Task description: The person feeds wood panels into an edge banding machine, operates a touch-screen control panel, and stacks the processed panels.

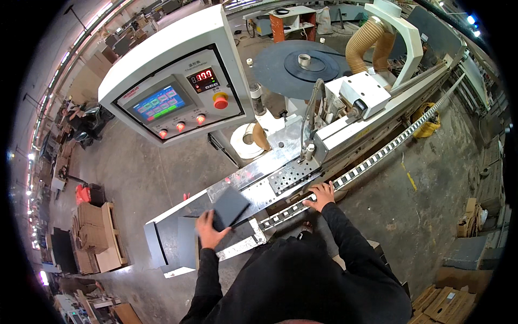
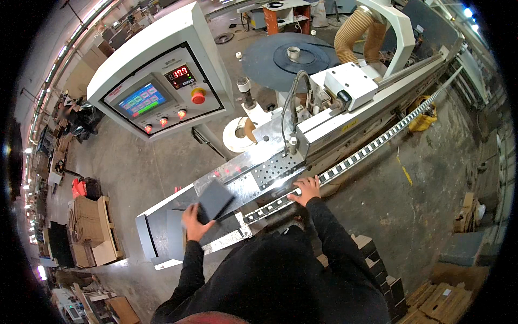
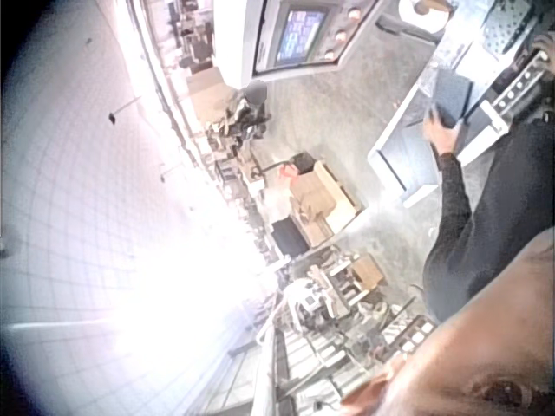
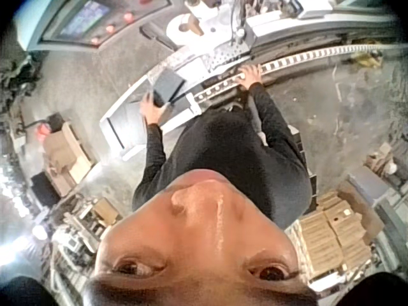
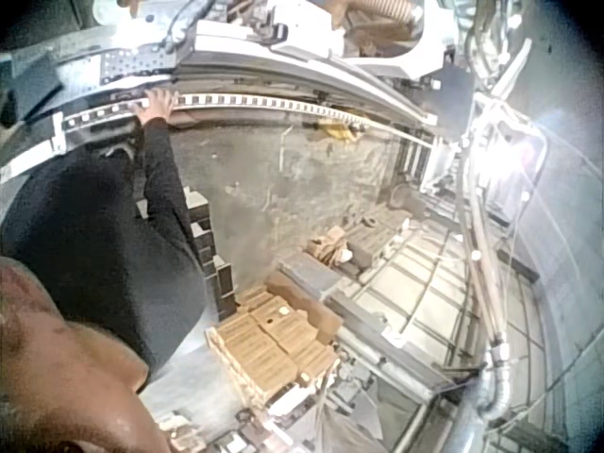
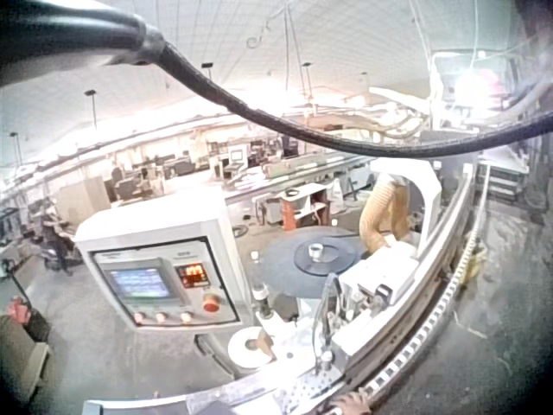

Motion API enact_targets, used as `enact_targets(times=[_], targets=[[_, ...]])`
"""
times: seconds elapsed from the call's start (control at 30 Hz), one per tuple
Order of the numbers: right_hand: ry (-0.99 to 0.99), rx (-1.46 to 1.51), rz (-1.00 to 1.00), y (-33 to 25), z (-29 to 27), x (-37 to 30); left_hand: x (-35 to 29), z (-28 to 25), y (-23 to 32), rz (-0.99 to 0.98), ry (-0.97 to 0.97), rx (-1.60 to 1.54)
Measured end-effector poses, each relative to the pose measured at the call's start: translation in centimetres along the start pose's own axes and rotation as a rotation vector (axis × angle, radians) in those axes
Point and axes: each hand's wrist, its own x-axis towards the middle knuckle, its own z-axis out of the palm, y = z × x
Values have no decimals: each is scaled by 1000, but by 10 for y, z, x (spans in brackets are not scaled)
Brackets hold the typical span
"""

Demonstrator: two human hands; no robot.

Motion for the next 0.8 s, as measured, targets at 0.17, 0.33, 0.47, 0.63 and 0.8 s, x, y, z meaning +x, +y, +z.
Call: enact_targets(times=[0.17,0.33,0.47,0.63,0.8], targets=[[205,117,-9,3,1,1,54,62,69,281,-198,-41],[302,506,230,-31,-8,1,77,101,128,313,-68,-30],[113,1083,277,-38,44,17,85,125,155,226,-7,-26],[-61,1764,610,-73,50,36,81,125,164,124,19,7],[-38,2072,687,-89,40,30,64,112,118,218,-87,50]])
